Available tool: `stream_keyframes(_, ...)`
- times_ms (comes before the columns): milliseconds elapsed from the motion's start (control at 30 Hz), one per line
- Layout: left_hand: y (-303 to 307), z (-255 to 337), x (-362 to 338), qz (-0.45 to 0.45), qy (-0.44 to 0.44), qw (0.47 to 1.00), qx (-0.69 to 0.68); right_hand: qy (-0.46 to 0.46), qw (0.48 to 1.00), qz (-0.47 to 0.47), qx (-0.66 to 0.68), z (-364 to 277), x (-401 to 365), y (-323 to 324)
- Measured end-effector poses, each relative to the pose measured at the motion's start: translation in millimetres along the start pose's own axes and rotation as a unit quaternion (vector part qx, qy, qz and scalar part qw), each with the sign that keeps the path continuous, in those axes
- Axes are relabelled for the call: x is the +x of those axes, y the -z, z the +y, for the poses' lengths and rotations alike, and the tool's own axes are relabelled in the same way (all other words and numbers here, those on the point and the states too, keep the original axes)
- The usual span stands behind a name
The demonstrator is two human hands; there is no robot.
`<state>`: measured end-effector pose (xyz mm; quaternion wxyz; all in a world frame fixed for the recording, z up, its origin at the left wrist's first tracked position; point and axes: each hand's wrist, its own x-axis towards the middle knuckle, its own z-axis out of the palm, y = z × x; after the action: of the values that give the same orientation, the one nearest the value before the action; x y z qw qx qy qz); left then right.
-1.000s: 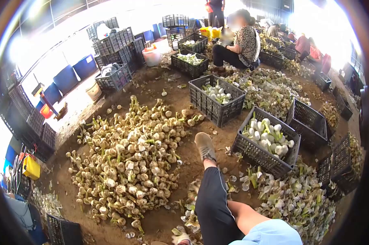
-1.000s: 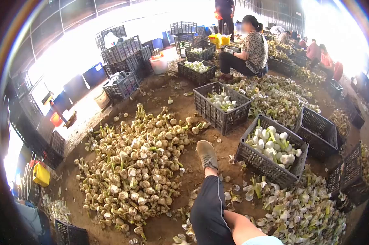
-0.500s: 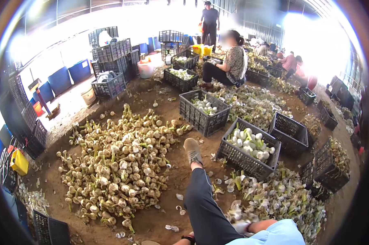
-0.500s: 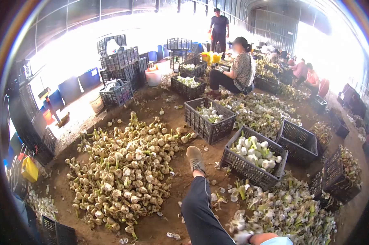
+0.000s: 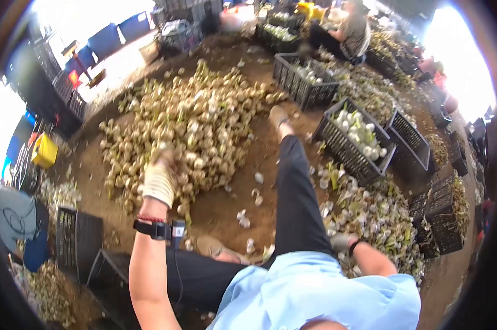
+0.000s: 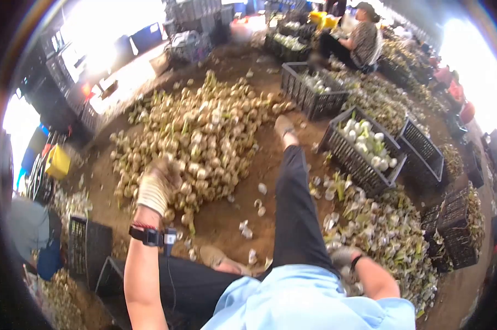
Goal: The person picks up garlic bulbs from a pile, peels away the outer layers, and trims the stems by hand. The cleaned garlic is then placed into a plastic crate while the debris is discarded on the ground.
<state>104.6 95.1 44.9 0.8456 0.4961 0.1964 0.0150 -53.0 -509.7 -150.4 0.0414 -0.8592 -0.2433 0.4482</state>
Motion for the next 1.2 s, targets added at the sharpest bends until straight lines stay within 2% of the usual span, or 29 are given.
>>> stream_keyframes(33, 6.8, 8.5, -18.2, 0.022, -0.055, 0.998, -0.029, -0.041, 0.981, -0.085, -0.168, 9.0, 6.3, 34.9)
stream_keyframes(67, 8.2, 15.4, -28.7, 0.038, -0.117, 0.991, -0.059, -0.278, 0.953, 0.113, 0.047, -14.6, -10.6, 86.8)
stream_keyframes(100, 13.2, 17.0, -33.0, 0.061, -0.136, 0.986, -0.074, -0.33, 0.904, 0.271, 0.037, 57.6, 23.7, 77.7)
stream_keyframes(133, 10.3, 16.8, -38.9, 0.061, -0.146, 0.982, -0.103, -0.211, 0.817, 0.537, -0.011, 68.2, 27.4, 116.7)
stream_keyframes(167, 7.2, 11.2, -38.3, 0.086, -0.14, 0.981, -0.107, -0.179, 0.799, 0.572, 0.044, 50.8, 14.1, 170.5)
stream_keyframes(233, 0.6, -4.4, -34.2, 0.108, -0.131, 0.981, -0.092, -0.126, 0.699, 0.7, 0.071, 19.5, 20.8, 263.3)
stream_keyframes(267, 5.5, -19.7, -20.3, 0.105, -0.098, 0.983, -0.113, -0.038, 0.676, 0.728, 0.106, 8.5, 29.7, 300.1)
stream_keyframes(300, 9.9, -35.1, -7.1, 0.098, -0.062, 0.986, -0.124, -0.006, 0.665, 0.744, 0.065, -16.1, 39.7, 329.2)
stream_keyframes(333, 12.2, -46.9, 1.1, 0.094, -0.026, 0.986, -0.136, 0.03, 0.667, 0.712, 0.217, -81.0, 36.0, 353.5)
stream_keyframes(400, 7.3, -61.2, 8.1, 0.079, 0.0, 0.986, -0.148, 0.156, 0.655, 0.699, 0.241, -132.5, 79.5, 372.7)
stream_keyframes(433, 2.5, -62.4, 8.1, 0.099, 0.012, 0.988, -0.118, 0.208, 0.661, 0.654, 0.303, -171.0, 97.8, 368.9)
stream_keyframes(467, 8.6, -72.1, 14.8, 0.083, 0.014, 0.99, -0.113, 0.172, 0.718, 0.544, 0.398, -160.5, 142.9, 359.1)
stream_keyframes(500, 5.9, -71.5, 13.2, 0.091, 0.03, 0.989, -0.114, 0.238, 0.79, 0.488, 0.283, -158.3, 199.5, 335.5)
stream_keyframes(533, 2.2, -70.2, 12.6, 0.097, 0.043, 0.988, -0.115, 0.302, 0.839, 0.423, 0.16, -169.7, 240.8, 313.5)
stream_keyframes(567, 4.5, -73.8, 16.2, 0.109, 0.055, 0.986, -0.114, 0.247, 0.92, 0.281, 0.12, -195.5, 246.2, 299.4)
stream_keyframes(600, 9.5, -78.1, 20.3, 0.106, 0.061, 0.986, -0.116, 0.185, 0.971, 0.131, 0.074, -219.3, 250.9, 293.7)
stream_keyframes(667, 14.7, -79.3, 22.7, 0.128, 0.063, 0.984, -0.109, 0.153, 0.964, 0.189, 0.111, -231.3, 297.9, 295.7)
stream_keyframes(700, 18.9, -80.4, 24.6, 0.136, 0.07, 0.983, -0.102, 0.149, 0.928, 0.262, 0.22, -244.2, 306.1, 311.7)
stream_keyframes(733, 24.9, -84.5, 27.1, 0.141, 0.071, 0.982, -0.103, 0.103, 0.929, 0.284, 0.213, -252.6, 323.8, 337.9)
stream_keyframes(767, 31.2, -89.2, 30.0, 0.145, 0.076, 0.982, -0.089, 0.148, 0.881, 0.371, 0.254, -257.2, 346.2, 353.0)
stream_keyframes(833, 42.4, -99.0, 37.9, 0.148, 0.077, 0.983, -0.072, 0.177, 0.84, 0.456, 0.234, -275.3, 385.6, 394.1)
stream_keyframes(867, 43.3, -99.1, 40.1, 0.153, 0.084, 0.981, -0.083, 0.182, 0.852, 0.455, 0.185, -287.1, 397.5, 416.8)
stream_keyframes(900, 46.7, -100.2, 43.8, 0.15, 0.093, 0.98, -0.09, 0.219, 0.844, 0.479, 0.107, -291.2, 428.1, 430.2)
stream_keyframes(933, 49.8, -101.1, 48.4, 0.146, 0.104, 0.979, -0.096, 0.216, 0.841, 0.495, 0.04, -298.8, 445.3, 440.3)
stream_keyframes(1000, 50.6, -95.4, 55.3, 0.159, 0.116, 0.975, -0.104, 0.145, 0.883, 0.444, -0.059, -317.2, 471.3, 462.5)
stream_keyframes(1033, 52.2, -93.2, 57.9, 0.171, 0.129, 0.97, -0.113, 0.142, 0.883, 0.443, -0.056, -317.7, 477.1, 469.8)
stream_keyframes(1100, 58.7, -93.7, 62.4, 0.161, 0.125, 0.971, -0.125, 0.14, 0.882, 0.356, -0.276, -317.5, 477.4, 483.2)
stream_keyframes(1133, 61.1, -94.3, 64.6, 0.151, 0.117, 0.972, -0.14, 0.111, 0.906, 0.366, -0.184, -323.0, 476.0, 484.6)
stream_keyframes(1200, 64.1, -96.7, 70.1, 0.142, 0.117, 0.973, -0.139, 0.165, 0.881, 0.345, -0.279, -316.4, 478.9, 485.3)
